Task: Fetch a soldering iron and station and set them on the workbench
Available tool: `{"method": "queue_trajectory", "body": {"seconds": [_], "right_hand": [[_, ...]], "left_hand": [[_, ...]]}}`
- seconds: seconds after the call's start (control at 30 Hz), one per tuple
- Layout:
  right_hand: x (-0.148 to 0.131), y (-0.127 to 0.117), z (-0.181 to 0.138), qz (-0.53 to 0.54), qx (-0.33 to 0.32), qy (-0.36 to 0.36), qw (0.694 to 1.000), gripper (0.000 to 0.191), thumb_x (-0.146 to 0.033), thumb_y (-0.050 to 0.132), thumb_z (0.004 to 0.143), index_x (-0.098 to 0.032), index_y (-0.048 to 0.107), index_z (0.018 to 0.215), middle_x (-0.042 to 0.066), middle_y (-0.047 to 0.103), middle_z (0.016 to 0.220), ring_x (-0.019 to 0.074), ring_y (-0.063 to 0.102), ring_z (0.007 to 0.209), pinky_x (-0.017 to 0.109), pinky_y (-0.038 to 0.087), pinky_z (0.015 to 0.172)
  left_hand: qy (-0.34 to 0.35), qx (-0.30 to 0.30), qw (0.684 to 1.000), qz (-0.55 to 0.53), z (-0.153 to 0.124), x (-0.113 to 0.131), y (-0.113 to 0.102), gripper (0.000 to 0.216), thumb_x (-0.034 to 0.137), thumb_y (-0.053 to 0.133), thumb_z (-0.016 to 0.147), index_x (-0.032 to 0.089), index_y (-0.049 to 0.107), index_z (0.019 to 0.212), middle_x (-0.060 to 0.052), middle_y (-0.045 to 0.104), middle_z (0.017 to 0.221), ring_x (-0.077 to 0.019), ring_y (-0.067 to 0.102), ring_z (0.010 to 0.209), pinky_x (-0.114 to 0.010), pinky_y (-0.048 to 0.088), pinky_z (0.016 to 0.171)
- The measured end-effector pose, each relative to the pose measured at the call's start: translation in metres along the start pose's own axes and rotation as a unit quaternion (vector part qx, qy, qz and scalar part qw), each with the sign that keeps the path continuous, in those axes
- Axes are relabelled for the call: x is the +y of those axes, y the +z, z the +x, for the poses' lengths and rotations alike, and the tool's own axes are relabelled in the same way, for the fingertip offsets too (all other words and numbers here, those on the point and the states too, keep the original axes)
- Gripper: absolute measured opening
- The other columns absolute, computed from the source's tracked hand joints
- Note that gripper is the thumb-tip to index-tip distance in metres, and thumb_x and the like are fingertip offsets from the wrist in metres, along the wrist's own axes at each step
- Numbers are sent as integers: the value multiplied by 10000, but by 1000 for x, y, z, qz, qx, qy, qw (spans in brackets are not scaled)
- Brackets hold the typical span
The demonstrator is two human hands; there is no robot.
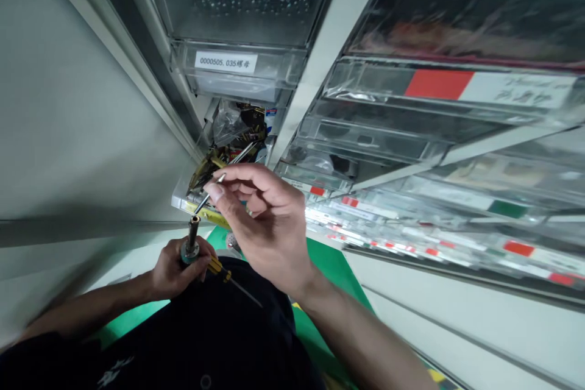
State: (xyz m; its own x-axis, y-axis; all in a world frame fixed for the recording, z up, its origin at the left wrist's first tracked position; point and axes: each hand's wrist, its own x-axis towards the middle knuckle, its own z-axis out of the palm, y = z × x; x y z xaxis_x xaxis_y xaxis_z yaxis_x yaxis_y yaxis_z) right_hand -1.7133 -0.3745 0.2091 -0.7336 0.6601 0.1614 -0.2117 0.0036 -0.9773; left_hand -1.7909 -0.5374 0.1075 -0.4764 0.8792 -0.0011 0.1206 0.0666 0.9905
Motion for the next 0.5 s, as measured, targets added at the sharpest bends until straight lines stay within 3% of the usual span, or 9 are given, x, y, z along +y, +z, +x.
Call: {"method": "queue_trajectory", "body": {"seconds": [0.13,0.33,0.5], "right_hand": [[2,-2,2,-20,-31,21,999,125,-291,707,798,-224,658,891,11,670,779,125,621,616,224,527,466],[0,-6,2,-56,-69,-22,996,33,-228,681,810,-215,654,824,32,682,806,146,642,704,279,573,657],[8,-10,4,-66,-106,40,991,105,-296,680,817,-200,650,846,23,659,768,122,597,629,235,499,533]], "left_hand": [[2,2,1000,30,0,0,1,172,313,565,883,169,586,792,-12,611,581,-97,532,419,-221,445,460],[-40,-13,998,53,-2,-5,0,170,311,569,873,169,602,786,6,576,557,-99,505,434,-215,410,464],[-51,-11,994,92,1,-1,-3,171,299,560,870,156,592,781,18,549,534,-100,493,442,-217,396,481]]}}
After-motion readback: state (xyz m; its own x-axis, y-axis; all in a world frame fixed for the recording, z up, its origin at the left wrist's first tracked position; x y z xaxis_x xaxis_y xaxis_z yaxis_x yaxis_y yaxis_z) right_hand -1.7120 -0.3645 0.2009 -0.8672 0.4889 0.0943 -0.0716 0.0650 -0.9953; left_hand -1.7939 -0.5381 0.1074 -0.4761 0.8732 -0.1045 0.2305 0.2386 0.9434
